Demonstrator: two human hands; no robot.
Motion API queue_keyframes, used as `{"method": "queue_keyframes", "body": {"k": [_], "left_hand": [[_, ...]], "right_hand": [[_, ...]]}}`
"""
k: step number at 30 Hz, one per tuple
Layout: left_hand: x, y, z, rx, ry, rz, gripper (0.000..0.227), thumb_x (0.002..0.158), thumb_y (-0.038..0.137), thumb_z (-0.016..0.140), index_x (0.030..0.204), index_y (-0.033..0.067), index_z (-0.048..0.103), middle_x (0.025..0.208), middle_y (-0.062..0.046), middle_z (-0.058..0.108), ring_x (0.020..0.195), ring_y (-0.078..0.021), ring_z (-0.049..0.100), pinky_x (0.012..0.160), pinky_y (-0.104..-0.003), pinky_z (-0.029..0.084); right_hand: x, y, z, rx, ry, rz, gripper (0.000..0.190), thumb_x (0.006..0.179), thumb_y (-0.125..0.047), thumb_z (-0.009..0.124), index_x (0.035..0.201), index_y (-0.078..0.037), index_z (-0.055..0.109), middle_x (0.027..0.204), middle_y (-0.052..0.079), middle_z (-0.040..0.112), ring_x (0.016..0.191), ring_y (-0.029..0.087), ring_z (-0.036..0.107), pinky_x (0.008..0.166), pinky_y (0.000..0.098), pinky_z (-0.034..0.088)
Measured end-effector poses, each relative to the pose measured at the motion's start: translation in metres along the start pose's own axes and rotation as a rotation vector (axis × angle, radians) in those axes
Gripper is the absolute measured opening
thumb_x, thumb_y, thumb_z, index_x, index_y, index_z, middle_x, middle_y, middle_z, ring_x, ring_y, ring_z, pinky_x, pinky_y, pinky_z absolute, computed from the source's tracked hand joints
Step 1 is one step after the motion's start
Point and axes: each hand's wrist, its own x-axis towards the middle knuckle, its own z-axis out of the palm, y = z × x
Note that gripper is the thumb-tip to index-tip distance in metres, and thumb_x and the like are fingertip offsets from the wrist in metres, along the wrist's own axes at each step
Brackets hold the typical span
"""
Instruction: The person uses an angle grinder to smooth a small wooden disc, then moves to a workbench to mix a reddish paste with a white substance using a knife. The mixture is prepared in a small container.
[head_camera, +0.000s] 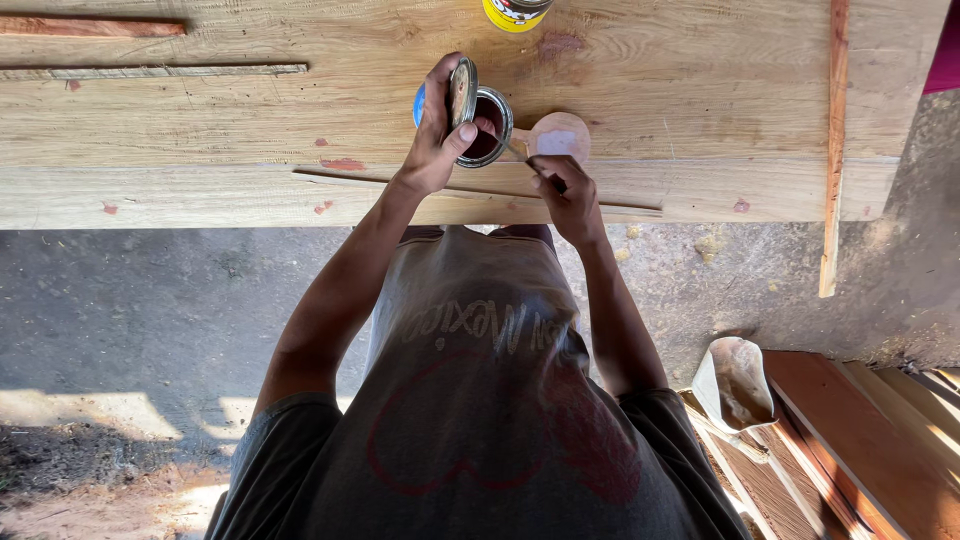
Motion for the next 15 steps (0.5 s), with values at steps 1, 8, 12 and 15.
{"method": "queue_keyframes", "body": {"k": [1,8,12,15], "left_hand": [[0.000,-0.002,-0.001,0.043,0.006,-0.005,0.102,0.097,0.055,0.075,0.163,0.0086,0.013,0.151,-0.016,0.031,0.133,-0.0254,0.047,0.108,-0.041,0.058],[0.003,-0.007,-0.003,0.322,0.021,0.067,0.095,0.102,0.059,0.067,0.164,0.0061,0.017,0.156,-0.017,0.035,0.151,-0.0269,0.035,0.127,-0.039,0.037],[0.006,0.000,0.005,0.114,0.030,-0.056,0.110,0.088,0.065,0.072,0.158,0.0014,0.015,0.149,-0.018,0.032,0.132,-0.0312,0.043,0.110,-0.045,0.047],[0.006,0.005,0.005,0.104,0.022,-0.087,0.111,0.087,0.065,0.072,0.158,0.0016,0.014,0.146,-0.018,0.033,0.126,-0.0295,0.045,0.105,-0.044,0.049]], "right_hand": [[0.001,-0.002,0.000,0.034,-0.002,0.058,0.022,0.103,-0.003,0.069,0.124,0.001,0.067,0.097,0.010,0.069,0.080,0.011,0.062,0.070,0.0290,0.053],[0.001,-0.006,0.002,0.043,-0.023,0.085,0.029,0.098,-0.006,0.073,0.124,0.003,0.062,0.083,0.006,0.068,0.073,0.009,0.060,0.064,0.0267,0.049],[-0.004,-0.007,0.001,0.108,-0.028,0.144,0.012,0.112,-0.009,0.067,0.121,-0.001,0.069,0.084,0.005,0.068,0.074,0.010,0.062,0.066,0.0273,0.052],[-0.004,-0.009,0.004,-0.035,0.003,0.171,0.034,0.096,-0.008,0.074,0.127,0.000,0.060,0.068,0.004,0.060,0.060,0.010,0.053,0.054,0.0277,0.041]]}}
